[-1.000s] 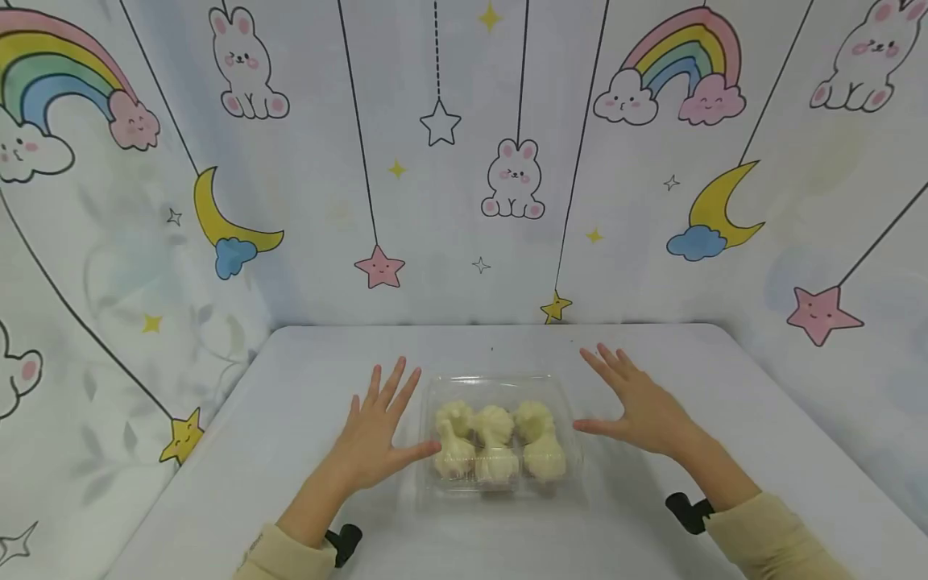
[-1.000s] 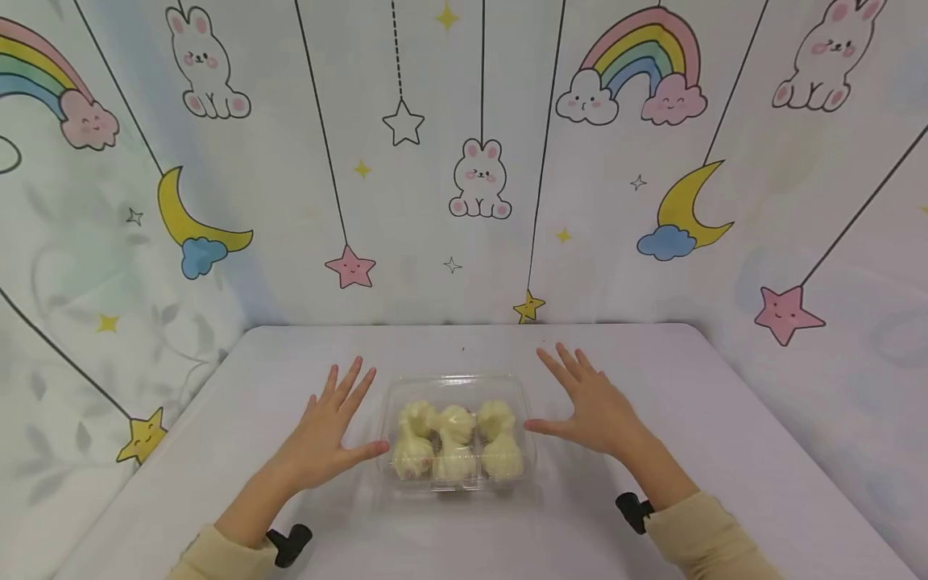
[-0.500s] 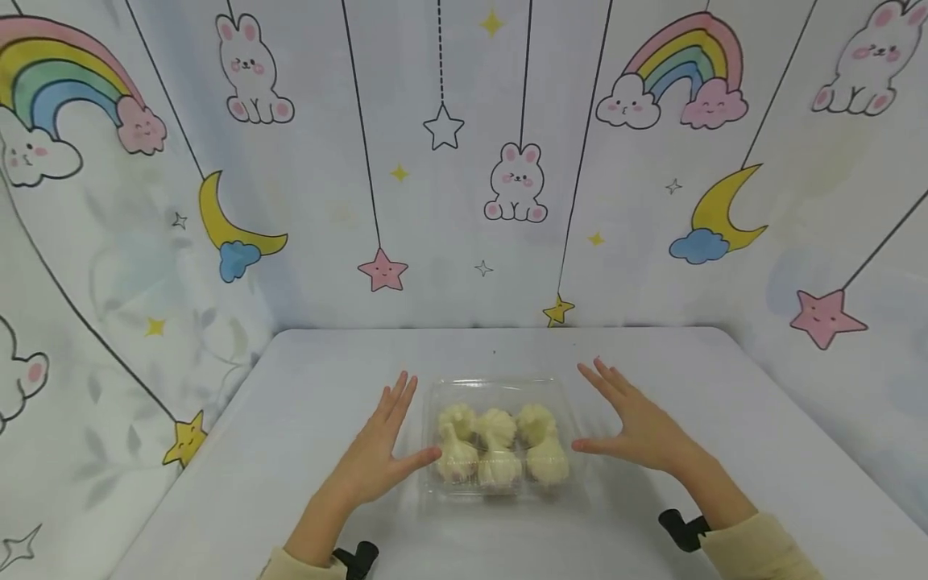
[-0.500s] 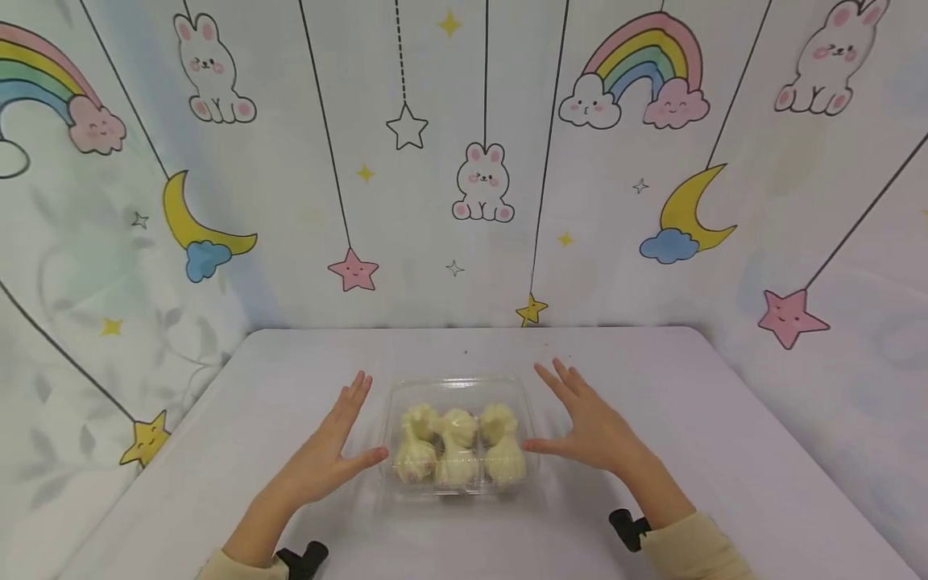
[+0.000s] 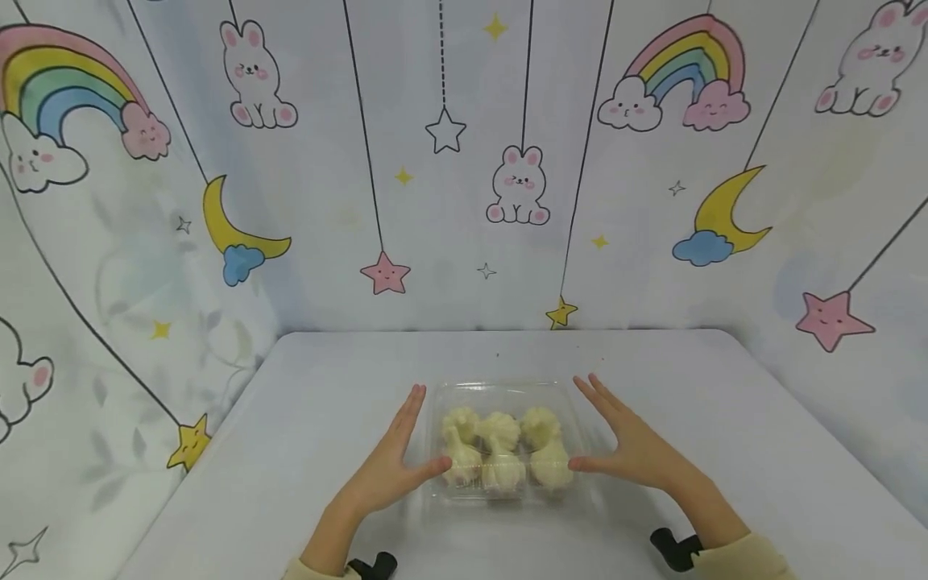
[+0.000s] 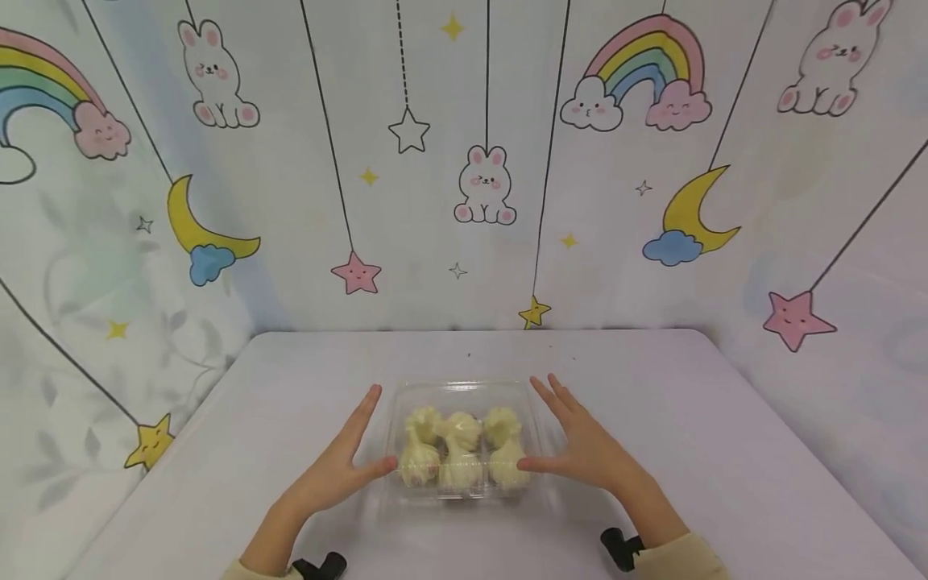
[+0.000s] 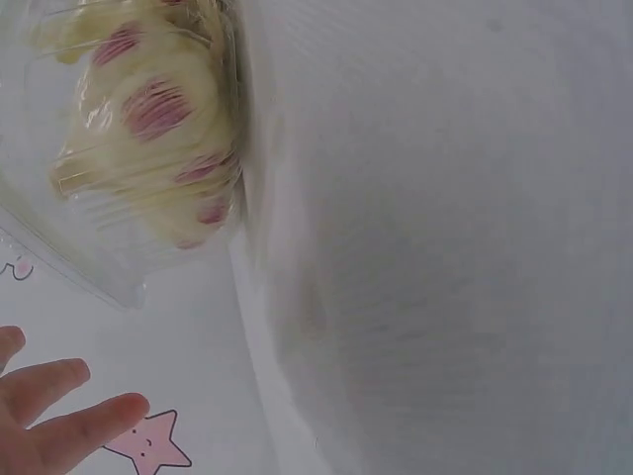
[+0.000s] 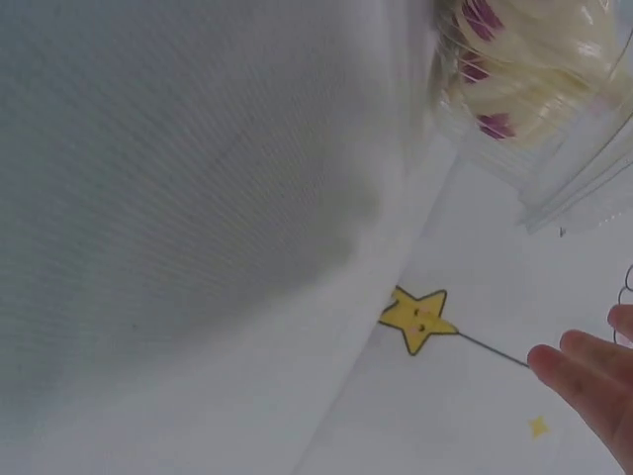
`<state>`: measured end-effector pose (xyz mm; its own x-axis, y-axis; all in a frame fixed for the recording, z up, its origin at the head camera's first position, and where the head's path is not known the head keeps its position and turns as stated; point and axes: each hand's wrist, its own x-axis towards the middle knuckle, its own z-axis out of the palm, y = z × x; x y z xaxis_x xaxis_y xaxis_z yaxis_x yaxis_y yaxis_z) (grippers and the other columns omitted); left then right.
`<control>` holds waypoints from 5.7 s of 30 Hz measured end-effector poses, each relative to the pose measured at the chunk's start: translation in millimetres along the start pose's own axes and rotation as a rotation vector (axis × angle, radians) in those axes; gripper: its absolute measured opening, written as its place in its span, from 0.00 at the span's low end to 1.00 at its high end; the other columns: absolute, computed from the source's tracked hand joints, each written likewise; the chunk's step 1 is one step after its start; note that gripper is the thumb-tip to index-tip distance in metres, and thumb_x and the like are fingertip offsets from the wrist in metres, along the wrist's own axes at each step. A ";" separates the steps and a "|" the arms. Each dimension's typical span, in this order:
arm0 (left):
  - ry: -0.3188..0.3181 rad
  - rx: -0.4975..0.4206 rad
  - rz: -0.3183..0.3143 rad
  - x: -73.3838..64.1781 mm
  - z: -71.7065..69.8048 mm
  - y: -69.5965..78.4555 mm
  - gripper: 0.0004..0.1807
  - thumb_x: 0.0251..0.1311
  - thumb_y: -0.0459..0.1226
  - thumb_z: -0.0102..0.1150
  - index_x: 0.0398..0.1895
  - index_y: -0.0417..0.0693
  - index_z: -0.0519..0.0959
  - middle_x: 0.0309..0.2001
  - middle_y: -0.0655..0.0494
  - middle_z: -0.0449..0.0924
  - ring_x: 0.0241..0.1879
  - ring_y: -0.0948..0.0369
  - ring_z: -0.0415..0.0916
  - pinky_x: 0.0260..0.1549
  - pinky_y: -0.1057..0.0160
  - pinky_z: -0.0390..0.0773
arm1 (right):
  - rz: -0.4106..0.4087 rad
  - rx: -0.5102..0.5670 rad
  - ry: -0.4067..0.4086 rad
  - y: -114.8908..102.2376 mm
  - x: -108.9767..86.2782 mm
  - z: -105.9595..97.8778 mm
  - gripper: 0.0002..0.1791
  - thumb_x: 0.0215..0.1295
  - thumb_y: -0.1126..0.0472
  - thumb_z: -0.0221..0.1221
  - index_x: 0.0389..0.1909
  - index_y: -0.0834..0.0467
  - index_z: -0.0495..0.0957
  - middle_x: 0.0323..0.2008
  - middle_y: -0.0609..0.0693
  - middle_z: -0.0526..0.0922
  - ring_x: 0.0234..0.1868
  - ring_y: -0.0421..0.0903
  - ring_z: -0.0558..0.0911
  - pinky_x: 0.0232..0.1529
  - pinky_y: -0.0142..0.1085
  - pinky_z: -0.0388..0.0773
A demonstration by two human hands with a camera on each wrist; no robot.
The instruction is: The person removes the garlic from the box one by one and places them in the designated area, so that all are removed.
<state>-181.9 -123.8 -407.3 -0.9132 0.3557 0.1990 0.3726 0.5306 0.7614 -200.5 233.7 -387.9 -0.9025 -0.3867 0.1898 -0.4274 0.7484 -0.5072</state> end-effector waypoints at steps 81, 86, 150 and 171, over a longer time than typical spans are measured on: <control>0.122 -0.185 0.035 1.6 48.9 -4.2 0.60 0.44 0.42 0.70 0.72 0.46 0.35 0.69 0.32 0.29 0.64 0.32 0.38 0.51 0.28 0.52 | -0.111 -0.008 0.041 -17.2 1.4 22.0 0.54 0.43 0.39 0.67 0.69 0.54 0.51 0.62 0.60 0.66 0.58 0.62 0.69 0.52 0.62 0.65; 0.123 -0.219 0.044 0.1 48.3 -3.9 0.58 0.47 0.38 0.68 0.71 0.41 0.35 0.68 0.30 0.27 0.64 0.31 0.37 0.51 0.32 0.58 | -0.178 0.078 0.052 -13.8 -0.5 22.5 0.53 0.45 0.47 0.68 0.70 0.49 0.50 0.66 0.56 0.61 0.62 0.59 0.64 0.51 0.61 0.67; 0.043 -0.537 0.017 -3.5 37.4 -12.8 0.63 0.49 0.31 0.66 0.69 0.68 0.24 0.71 0.42 0.27 0.65 0.34 0.33 0.59 0.38 0.47 | -0.073 0.168 0.208 0.5 58.4 -14.4 0.38 0.62 0.55 0.58 0.68 0.60 0.50 0.54 0.65 0.73 0.50 0.60 0.76 0.50 0.55 0.71; -0.053 -0.653 -0.061 1.8 35.1 -15.1 0.63 0.46 0.28 0.67 0.70 0.66 0.27 0.71 0.45 0.25 0.66 0.36 0.30 0.59 0.36 0.43 | -0.140 0.172 0.194 21.5 84.1 -11.8 0.56 0.48 0.74 0.65 0.72 0.50 0.41 0.60 0.65 0.66 0.48 0.60 0.77 0.44 0.50 0.77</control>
<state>-183.4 -104.2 -440.1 -0.9137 0.3863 0.1259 0.1283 -0.0196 0.9915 -286.3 223.6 -372.9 -0.8360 -0.3573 0.4164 -0.5478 0.5866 -0.5965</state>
